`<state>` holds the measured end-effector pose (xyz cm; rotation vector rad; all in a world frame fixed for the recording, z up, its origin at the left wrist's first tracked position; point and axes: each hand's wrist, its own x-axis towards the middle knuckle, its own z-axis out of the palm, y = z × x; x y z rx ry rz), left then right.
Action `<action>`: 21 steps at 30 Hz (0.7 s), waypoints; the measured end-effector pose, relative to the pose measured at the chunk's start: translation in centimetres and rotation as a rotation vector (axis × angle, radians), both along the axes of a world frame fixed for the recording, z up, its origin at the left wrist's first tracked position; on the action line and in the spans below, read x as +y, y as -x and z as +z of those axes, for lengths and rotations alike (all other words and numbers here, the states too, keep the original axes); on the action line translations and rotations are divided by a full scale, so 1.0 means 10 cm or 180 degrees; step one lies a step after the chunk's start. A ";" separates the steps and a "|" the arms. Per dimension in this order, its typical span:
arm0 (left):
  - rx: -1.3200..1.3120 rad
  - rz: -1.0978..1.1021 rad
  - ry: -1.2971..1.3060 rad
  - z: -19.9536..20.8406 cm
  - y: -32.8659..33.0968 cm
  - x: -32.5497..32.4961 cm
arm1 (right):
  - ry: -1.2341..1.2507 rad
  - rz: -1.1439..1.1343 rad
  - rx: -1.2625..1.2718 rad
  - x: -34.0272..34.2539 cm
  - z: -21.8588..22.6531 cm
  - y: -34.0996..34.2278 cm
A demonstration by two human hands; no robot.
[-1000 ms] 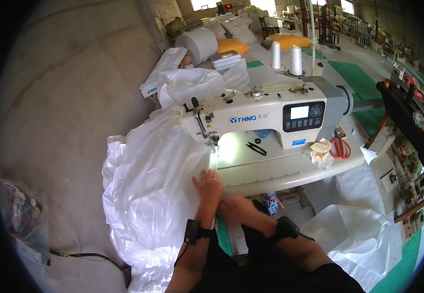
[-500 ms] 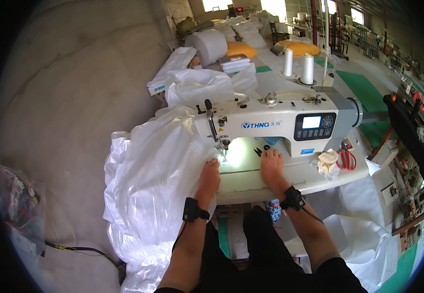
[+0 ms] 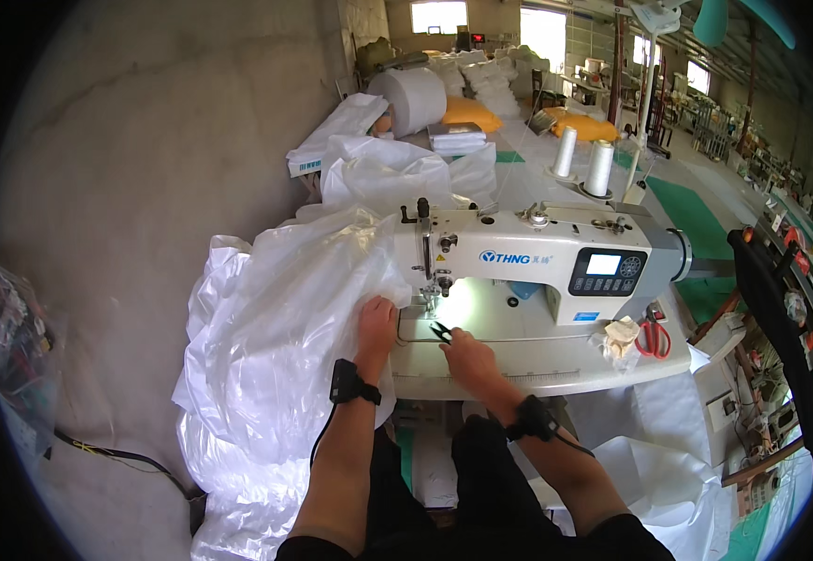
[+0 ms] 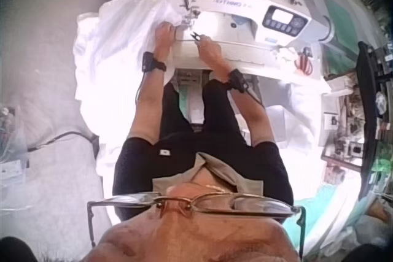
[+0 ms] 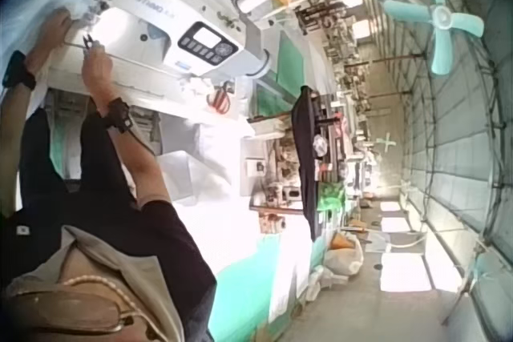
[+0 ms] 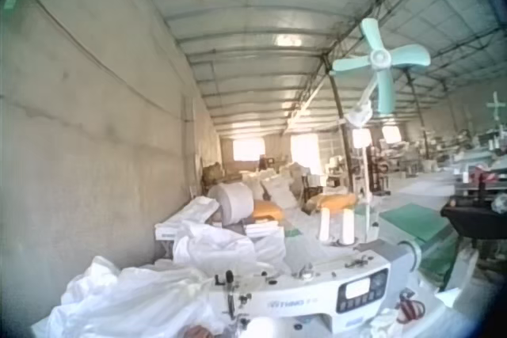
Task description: Sewing large white plastic sheets using an industrial sewing machine.
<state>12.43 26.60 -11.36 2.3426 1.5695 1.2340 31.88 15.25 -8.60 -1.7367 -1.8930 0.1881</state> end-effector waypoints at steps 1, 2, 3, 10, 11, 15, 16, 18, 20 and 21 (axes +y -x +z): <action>0.0013 0.0009 0.0007 0.01 0.02 -0.05 | -0.0271 0.0219 -0.0110 0.05 -0.06 0.09; 0.0224 0.0141 -0.0327 0.00 0.03 -0.10 | -0.0261 0.0219 -0.0097 0.13 -0.09 0.16; 0.0436 0.0267 -0.0663 -0.02 0.02 -0.14 | -0.0317 0.0204 -0.0259 0.24 -0.10 0.22; 0.0465 0.0290 -0.0628 -0.01 0.01 -0.21 | -0.0199 -0.0060 -0.1184 0.52 -0.06 0.55; 0.0421 0.0333 -0.0502 -0.01 0.00 -0.21 | -0.0188 -0.0060 -0.1196 0.51 -0.10 0.56; 0.0402 0.0581 -0.0086 0.03 0.04 -0.23 | -0.0311 -0.0158 -0.1123 0.41 -0.15 0.63; 0.0388 0.0582 -0.0088 0.04 0.06 -0.21 | -0.0268 -0.0197 -0.1118 0.39 -0.14 0.64; -0.0093 0.0516 0.0168 0.06 0.11 -0.20 | -0.0197 -0.0164 -0.1094 0.40 -0.14 0.65; -0.0136 0.0519 0.0077 0.09 0.09 -0.22 | -0.0139 -0.0143 -0.1065 0.45 -0.16 0.63; -0.0165 0.0524 -0.0004 0.11 0.09 -0.24 | -0.0127 -0.0139 -0.1057 0.48 -0.17 0.63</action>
